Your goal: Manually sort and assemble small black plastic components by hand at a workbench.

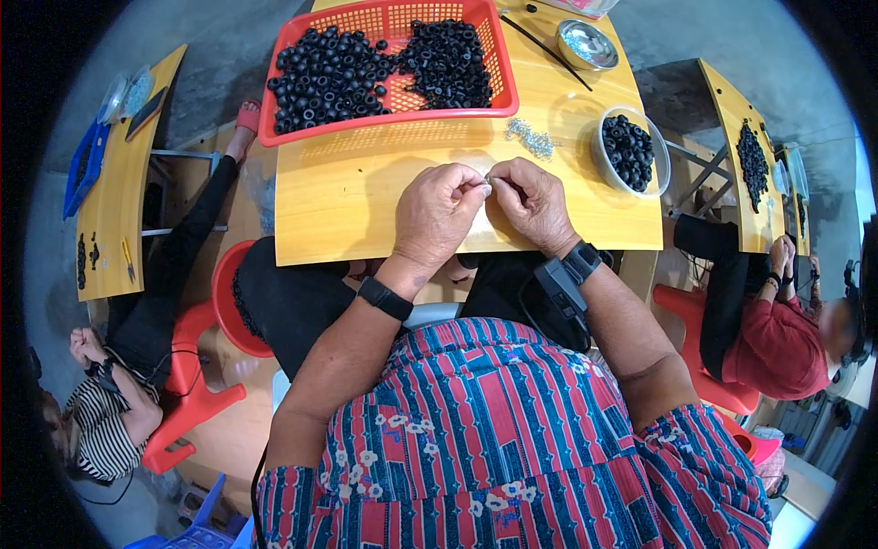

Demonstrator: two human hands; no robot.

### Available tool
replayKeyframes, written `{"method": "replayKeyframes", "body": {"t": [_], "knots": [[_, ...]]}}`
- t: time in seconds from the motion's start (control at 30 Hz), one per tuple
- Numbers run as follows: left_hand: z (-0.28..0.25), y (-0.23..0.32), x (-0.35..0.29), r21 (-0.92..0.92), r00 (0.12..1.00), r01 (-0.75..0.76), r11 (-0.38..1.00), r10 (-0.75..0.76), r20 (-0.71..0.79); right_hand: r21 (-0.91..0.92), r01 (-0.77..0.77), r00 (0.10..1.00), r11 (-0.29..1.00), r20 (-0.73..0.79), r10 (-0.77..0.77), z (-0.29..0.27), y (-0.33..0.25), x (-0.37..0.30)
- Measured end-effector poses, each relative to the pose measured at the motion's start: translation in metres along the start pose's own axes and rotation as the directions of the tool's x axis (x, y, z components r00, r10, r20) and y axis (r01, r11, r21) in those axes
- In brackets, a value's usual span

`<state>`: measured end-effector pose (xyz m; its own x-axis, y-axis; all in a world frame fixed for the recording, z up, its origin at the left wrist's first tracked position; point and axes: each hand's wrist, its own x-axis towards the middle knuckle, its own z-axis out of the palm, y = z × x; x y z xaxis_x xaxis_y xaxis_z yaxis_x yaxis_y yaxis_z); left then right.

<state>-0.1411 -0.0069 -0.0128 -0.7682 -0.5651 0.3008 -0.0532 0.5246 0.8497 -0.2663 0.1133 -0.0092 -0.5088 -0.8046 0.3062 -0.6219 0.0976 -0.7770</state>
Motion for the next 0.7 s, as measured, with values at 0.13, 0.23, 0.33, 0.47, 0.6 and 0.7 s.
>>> {"method": "replayKeyframes", "body": {"t": [0.13, 0.23, 0.33, 0.47, 0.6, 0.7], "knots": [[0.0000, -0.0004, -0.0002, -0.004, 1.000, 0.013, 1.000, -0.013, 0.002, 0.006, -0.016, 1.000, 1.000, 0.008, 0.016, -0.0008, -0.0021, -0.0002], [0.0001, 0.0003, 0.0002, -0.014, 1.000, 0.026, 1.000, -0.026, -0.004, 0.011, 0.015, 1.000, 1.000, 0.000, -0.015, -0.0002, -0.0009, -0.0001], [0.0007, 0.0011, 0.0008, -0.028, 0.999, 0.043, 0.999, -0.043, -0.009, -0.001, 0.030, 1.000, 1.000, -0.002, -0.030, -0.0004, -0.0022, -0.0002], [0.0008, -0.0022, 0.0014, 0.000, 1.000, 0.021, 1.000, -0.021, -0.007, 0.006, 0.040, 0.999, 0.999, -0.005, -0.040, 0.0000, -0.0024, 0.0003], [0.0011, -0.0027, 0.0027, 0.021, 1.000, 0.000, 1.000, 0.000, -0.024, -0.003, 0.048, 0.999, 0.999, -0.006, -0.048, -0.0007, -0.0032, -0.0001], [0.0008, -0.0024, 0.0023, 0.026, 1.000, -0.006, 1.000, 0.007, -0.031, -0.012, 0.057, 0.998, 0.998, -0.005, -0.057, -0.0005, -0.0027, 0.0004]]}}
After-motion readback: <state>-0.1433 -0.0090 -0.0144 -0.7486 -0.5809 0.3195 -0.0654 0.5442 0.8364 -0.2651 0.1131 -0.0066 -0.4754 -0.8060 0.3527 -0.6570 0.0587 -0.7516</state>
